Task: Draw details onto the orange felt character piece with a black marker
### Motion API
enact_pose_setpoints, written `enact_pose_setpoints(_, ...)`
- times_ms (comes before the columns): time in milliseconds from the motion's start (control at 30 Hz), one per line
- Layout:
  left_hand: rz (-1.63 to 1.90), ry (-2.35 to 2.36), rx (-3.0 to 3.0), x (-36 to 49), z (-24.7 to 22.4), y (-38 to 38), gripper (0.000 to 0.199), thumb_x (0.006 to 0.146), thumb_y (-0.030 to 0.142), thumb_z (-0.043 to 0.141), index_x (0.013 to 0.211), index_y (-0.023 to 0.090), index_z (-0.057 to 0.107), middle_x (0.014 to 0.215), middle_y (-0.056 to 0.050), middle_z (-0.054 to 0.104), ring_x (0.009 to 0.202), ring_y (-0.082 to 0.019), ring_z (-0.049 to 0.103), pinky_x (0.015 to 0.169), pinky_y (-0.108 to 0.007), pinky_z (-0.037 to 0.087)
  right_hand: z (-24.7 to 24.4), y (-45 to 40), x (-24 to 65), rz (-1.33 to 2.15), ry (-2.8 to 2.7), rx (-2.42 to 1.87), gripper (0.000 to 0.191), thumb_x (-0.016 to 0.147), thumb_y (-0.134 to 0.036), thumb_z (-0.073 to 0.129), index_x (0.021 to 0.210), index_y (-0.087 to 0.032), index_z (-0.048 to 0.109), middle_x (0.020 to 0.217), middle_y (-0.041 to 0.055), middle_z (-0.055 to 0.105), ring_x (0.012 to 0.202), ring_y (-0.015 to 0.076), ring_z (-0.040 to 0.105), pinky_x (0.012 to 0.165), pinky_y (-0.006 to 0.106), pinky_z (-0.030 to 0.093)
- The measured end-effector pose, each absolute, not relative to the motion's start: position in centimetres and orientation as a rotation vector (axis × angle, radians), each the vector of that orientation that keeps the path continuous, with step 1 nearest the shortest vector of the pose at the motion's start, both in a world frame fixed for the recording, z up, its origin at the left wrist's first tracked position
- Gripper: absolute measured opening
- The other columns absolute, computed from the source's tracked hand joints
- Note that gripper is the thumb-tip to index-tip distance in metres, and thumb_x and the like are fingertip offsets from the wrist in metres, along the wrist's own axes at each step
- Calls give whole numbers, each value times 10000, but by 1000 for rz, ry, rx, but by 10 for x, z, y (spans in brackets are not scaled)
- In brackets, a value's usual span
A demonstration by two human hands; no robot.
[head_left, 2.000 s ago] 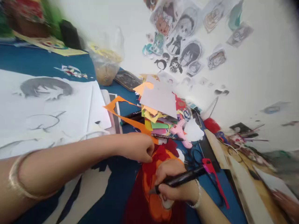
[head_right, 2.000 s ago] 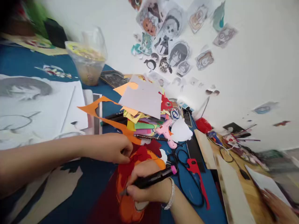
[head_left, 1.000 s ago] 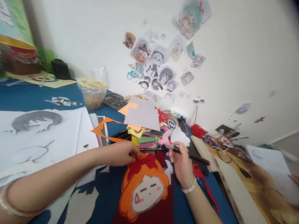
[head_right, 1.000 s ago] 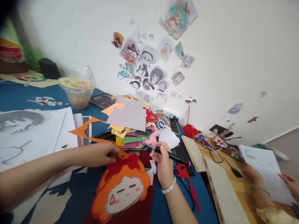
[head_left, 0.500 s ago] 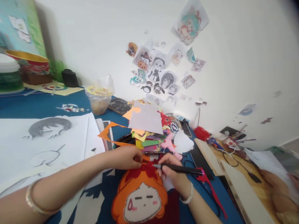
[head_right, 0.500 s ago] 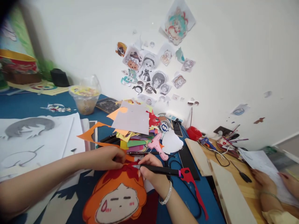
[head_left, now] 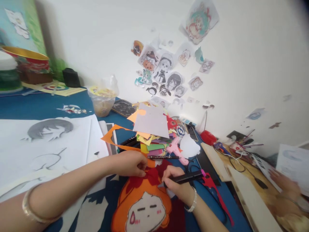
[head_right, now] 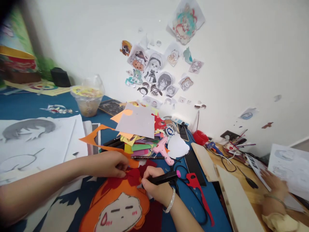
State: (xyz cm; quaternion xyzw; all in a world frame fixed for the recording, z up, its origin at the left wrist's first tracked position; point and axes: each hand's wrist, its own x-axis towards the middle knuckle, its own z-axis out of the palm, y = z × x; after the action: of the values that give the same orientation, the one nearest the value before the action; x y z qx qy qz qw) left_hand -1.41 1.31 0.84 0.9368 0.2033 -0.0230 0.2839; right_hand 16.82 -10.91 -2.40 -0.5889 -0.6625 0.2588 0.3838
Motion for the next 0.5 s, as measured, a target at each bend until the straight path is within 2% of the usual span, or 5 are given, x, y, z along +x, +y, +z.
enact_pose_setpoints(100,-65,539,2506,-15,10,13,188,709,352,480,682,207,596,659,-19,595,526,-117,460,440,-225,271,-26,-110,169,673,-1695,-1455,130,650,-179,440,522,-191,432,527,-9,501,488,113,467,477,223,375)
enact_pose_setpoints(233,-23,610,2524,-13,10,9,308,747,442,425,644,197,581,624,-26,582,496,-110,444,424,-230,250,-27,-111,168,702,-1704,-1440,133,671,-195,447,539,-194,441,535,-6,520,452,102,454,437,211,358)
enact_pose_setpoints(333,16,719,2595,-9,5,2,394,703,556,444,626,193,576,613,-33,579,506,-128,468,419,-240,231,-26,-110,168,673,-1718,-1445,132,671,-184,444,540,-196,445,534,-9,528,464,105,462,449,214,359)
enact_pose_setpoints(500,11,781,2705,-5,-2,-3,366,646,556,513,615,198,581,603,-34,582,549,-164,524,426,-250,220,-27,-109,169,562,-1797,-1513,134,643,-167,437,513,-196,426,512,-14,515,490,116,471,499,232,358)
